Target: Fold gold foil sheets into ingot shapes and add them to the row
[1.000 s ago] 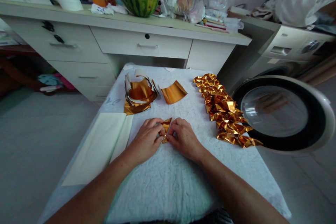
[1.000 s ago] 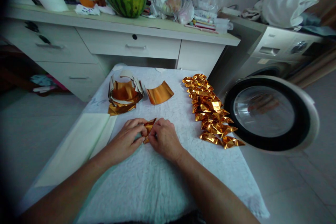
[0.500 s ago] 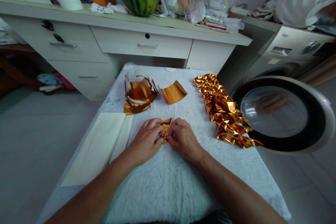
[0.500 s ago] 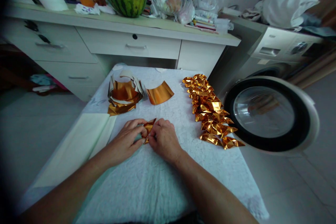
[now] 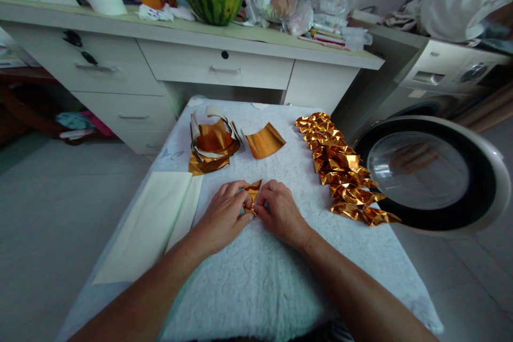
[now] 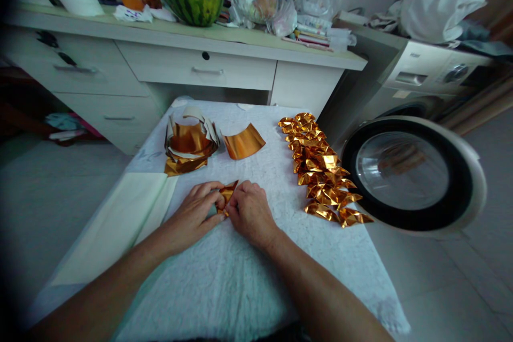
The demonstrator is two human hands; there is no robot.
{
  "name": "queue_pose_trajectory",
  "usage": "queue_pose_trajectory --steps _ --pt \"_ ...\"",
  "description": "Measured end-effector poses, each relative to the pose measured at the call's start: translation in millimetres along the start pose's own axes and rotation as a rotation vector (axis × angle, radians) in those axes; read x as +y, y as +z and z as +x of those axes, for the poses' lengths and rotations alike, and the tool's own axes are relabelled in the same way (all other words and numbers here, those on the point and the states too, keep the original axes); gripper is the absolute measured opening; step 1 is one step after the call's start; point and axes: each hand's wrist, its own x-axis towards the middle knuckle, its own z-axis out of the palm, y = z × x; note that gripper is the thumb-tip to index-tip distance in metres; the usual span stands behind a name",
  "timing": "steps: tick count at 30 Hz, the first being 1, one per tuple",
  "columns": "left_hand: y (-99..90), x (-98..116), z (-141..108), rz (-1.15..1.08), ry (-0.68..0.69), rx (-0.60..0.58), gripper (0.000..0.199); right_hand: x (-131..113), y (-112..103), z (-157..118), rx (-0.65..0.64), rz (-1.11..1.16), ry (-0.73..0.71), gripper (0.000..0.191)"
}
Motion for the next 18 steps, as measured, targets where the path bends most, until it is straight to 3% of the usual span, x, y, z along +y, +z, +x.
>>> queue_pose_trajectory --steps 18 --pt "0.1 -0.5 0.1 0.005 0.01 0.003 0.004 -1.8 1.0 -0.4 0.001 -0.044 0.012 0.005"
